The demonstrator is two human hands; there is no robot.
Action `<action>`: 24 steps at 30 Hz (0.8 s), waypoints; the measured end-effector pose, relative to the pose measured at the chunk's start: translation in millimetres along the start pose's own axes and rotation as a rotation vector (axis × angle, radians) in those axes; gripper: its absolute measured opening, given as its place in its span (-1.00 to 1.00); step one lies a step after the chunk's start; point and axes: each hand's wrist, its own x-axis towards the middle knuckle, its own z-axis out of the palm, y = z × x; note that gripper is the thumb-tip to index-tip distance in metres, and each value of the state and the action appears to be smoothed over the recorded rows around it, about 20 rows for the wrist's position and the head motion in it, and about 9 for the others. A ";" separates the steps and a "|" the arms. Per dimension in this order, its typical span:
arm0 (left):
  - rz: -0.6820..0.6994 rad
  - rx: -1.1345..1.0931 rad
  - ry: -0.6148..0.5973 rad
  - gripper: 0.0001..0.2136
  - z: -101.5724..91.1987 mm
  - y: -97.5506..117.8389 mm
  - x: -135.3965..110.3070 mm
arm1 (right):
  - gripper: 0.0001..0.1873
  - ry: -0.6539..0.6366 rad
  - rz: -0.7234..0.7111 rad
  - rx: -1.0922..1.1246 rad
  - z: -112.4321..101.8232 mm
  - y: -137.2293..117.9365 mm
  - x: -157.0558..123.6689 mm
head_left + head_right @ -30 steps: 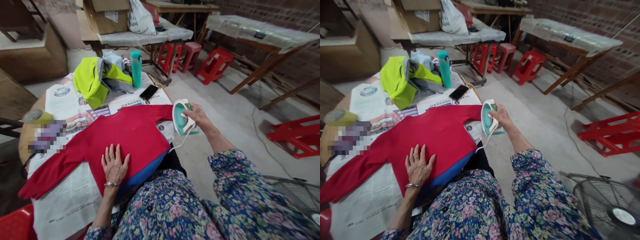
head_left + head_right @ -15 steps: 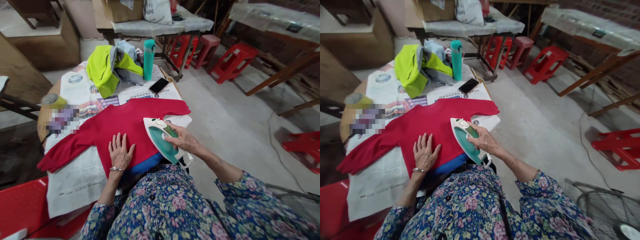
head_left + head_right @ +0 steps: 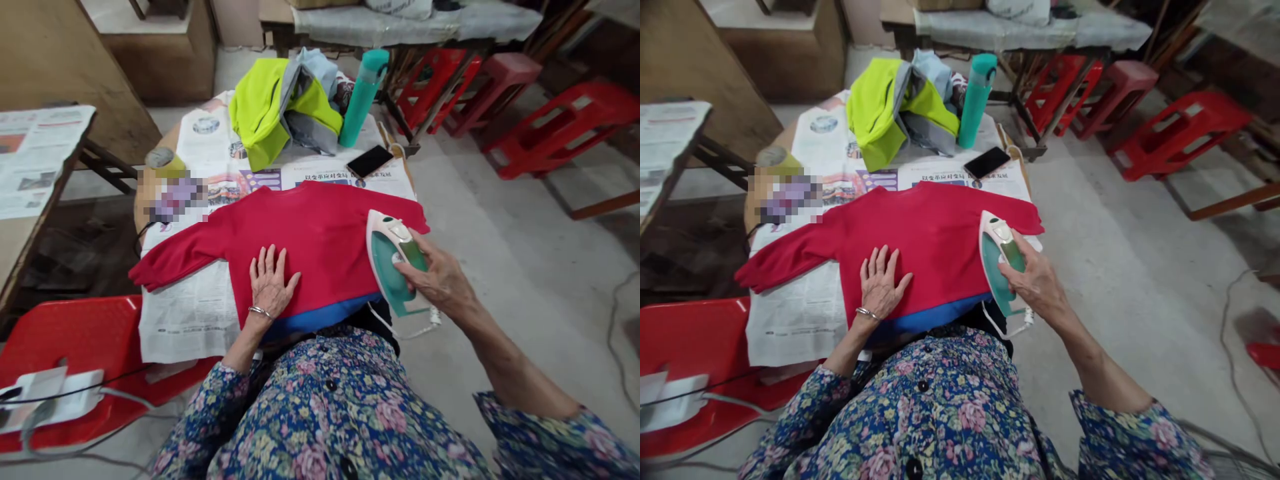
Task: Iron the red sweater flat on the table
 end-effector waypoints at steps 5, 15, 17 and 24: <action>-0.027 -0.067 0.032 -0.48 0.4 -2.0 1.5 | -0.12 -0.196 -0.122 0.074 29.9 -46.9 26.5; -0.314 -0.366 0.174 -0.77 5.7 -27.8 3.1 | -0.17 -0.636 -0.352 0.176 135.5 -133.8 84.5; -0.317 -0.380 0.152 -0.78 5.8 -28.8 3.2 | -0.23 -0.636 -0.374 0.189 145.1 -136.8 94.7; -0.298 -0.308 0.198 -0.84 9.6 -22.4 8.6 | -0.46 -0.446 -0.303 0.191 123.7 -120.8 128.8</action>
